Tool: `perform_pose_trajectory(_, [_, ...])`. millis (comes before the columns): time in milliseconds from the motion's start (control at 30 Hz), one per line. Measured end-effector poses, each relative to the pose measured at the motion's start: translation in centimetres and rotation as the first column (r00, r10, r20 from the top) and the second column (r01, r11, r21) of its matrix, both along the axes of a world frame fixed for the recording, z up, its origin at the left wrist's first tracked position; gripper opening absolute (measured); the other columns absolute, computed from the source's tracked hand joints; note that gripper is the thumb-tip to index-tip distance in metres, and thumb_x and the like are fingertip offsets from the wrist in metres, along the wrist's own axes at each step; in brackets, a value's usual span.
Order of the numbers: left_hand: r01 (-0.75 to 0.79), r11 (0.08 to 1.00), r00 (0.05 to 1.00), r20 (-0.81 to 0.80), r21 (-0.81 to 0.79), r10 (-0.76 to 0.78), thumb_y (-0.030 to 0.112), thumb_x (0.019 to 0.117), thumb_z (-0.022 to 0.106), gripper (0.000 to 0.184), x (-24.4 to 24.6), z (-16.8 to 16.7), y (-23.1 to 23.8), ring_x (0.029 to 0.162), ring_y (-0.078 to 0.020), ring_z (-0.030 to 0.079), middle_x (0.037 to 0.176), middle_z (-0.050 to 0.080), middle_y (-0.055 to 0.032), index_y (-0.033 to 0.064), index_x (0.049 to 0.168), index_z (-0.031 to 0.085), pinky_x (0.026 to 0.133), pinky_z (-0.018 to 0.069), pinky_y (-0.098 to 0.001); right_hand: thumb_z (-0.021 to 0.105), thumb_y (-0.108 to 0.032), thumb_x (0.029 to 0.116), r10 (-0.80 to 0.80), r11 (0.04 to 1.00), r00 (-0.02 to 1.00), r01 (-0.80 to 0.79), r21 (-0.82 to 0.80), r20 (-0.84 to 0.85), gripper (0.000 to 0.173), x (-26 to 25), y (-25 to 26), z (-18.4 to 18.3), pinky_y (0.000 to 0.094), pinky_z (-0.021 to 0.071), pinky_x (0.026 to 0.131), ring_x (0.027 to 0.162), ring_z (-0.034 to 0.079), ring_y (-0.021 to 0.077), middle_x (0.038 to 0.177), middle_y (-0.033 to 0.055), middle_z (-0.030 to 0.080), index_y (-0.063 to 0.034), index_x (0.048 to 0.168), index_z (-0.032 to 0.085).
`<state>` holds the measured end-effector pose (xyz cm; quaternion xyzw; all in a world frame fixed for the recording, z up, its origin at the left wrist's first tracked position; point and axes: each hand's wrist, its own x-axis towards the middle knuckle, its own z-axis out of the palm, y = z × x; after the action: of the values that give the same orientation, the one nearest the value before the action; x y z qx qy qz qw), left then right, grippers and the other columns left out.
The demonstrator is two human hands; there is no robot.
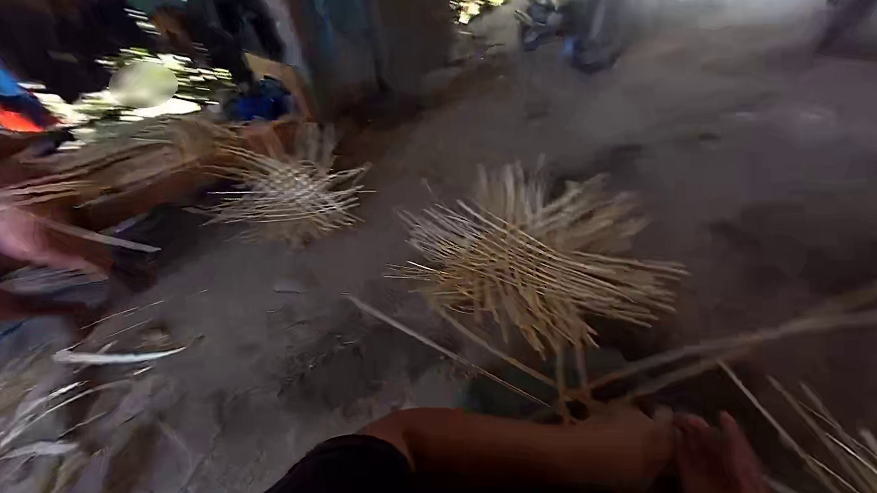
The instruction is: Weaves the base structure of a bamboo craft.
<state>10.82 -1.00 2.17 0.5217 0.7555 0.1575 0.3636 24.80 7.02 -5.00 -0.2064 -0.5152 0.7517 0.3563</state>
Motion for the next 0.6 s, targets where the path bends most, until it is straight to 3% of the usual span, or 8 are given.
perform_pose_trajectory(100, [0.008,1.000,0.999,-0.038,-0.027,-0.009,0.004,0.0890,0.071,0.067,0.9,-0.3,0.1,0.110,-0.0500,0.064,0.122,0.063,-0.0293,0.0074,0.149,0.041,0.085,0.0544,-0.0672,0.020,-0.025,0.1120,-0.096,0.993,0.990,0.102,-0.054,0.100,0.051,-0.4,-0.6,1.1,0.0350,0.0541,0.102,0.114,0.067,0.0156,0.129,0.0073,0.067,-0.0035,0.154,0.037])
perform_pose_trajectory(200, [0.051,0.996,0.998,-0.028,-0.067,-0.053,0.018,0.0900,0.074,0.075,0.1,-0.7,0.6,0.110,-0.0461,0.065,0.126,0.060,-0.0288,0.0036,0.152,0.033,0.089,0.0552,-0.0620,0.025,-0.021,0.1117,-0.118,0.978,0.991,0.127,-0.168,0.064,0.047,0.2,-0.2,2.3,0.0388,0.0552,0.101,0.110,0.069,0.0211,0.121,0.0133,0.069,0.0025,0.147,0.046])
perform_pose_trajectory(300, [0.047,0.993,0.996,-0.074,-0.104,-0.055,0.029,0.0914,0.072,0.078,0.0,-0.8,0.8,0.109,-0.0433,0.066,0.127,0.061,-0.0262,0.0058,0.154,0.032,0.092,0.0547,-0.0601,0.025,-0.018,0.1115,-0.195,0.958,0.981,0.187,-0.216,-0.016,0.044,2.4,0.6,3.5,0.0433,0.0558,0.102,0.106,0.071,0.0247,0.113,0.0150,0.071,0.0048,0.139,0.051])
perform_pose_trajectory(400, [0.050,0.995,0.991,-0.123,-0.081,-0.059,0.028,0.0920,0.072,0.071,0.4,-1.1,1.0,0.104,-0.0445,0.067,0.119,0.064,-0.0264,0.0036,0.149,0.037,0.089,0.0541,-0.0624,0.026,-0.016,0.1095,-0.338,0.935,0.940,0.330,-0.131,-0.052,0.043,7.2,1.9,5.3,0.0430,0.0552,0.101,0.102,0.071,0.0225,0.107,0.0106,0.073,0.0002,0.132,0.059])
perform_pose_trajectory(467, [0.071,0.997,0.984,-0.164,-0.041,-0.076,0.026,0.0947,0.067,0.063,0.3,-1.6,1.0,0.096,-0.0465,0.069,0.111,0.067,-0.0272,0.0029,0.146,0.039,0.082,0.0542,-0.0655,0.027,-0.018,0.1101,-0.460,0.888,0.888,0.459,-0.015,-0.027,0.043,11.5,2.6,6.9,0.0399,0.0563,0.100,0.102,0.071,0.0184,0.109,0.0067,0.072,-0.0038,0.135,0.058])
perform_pose_trajectory(533, [0.088,0.996,0.980,-0.182,0.012,-0.085,0.023,0.0971,0.063,0.058,0.3,-2.1,0.8,0.091,-0.0481,0.069,0.108,0.067,-0.0282,0.0031,0.146,0.039,0.078,0.0534,-0.0679,0.025,-0.021,0.1117,-0.610,0.789,0.792,0.604,0.112,0.021,0.043,16.0,3.5,8.7,0.0376,0.0570,0.098,0.100,0.071,0.0159,0.109,0.0050,0.071,-0.0038,0.137,0.056])
perform_pose_trajectory(600, [0.101,0.993,0.980,-0.181,0.067,-0.087,0.019,0.0981,0.060,0.055,0.2,-2.6,0.5,0.088,-0.0484,0.069,0.108,0.067,-0.0286,0.0032,0.146,0.038,0.075,0.0527,-0.0684,0.029,-0.021,0.1123,-0.776,0.627,0.620,0.742,0.235,0.114,0.041,20.6,4.7,9.7,0.0365,0.0597,0.091,0.093,0.072,0.0149,0.103,0.0047,0.072,-0.0026,0.135,0.057])
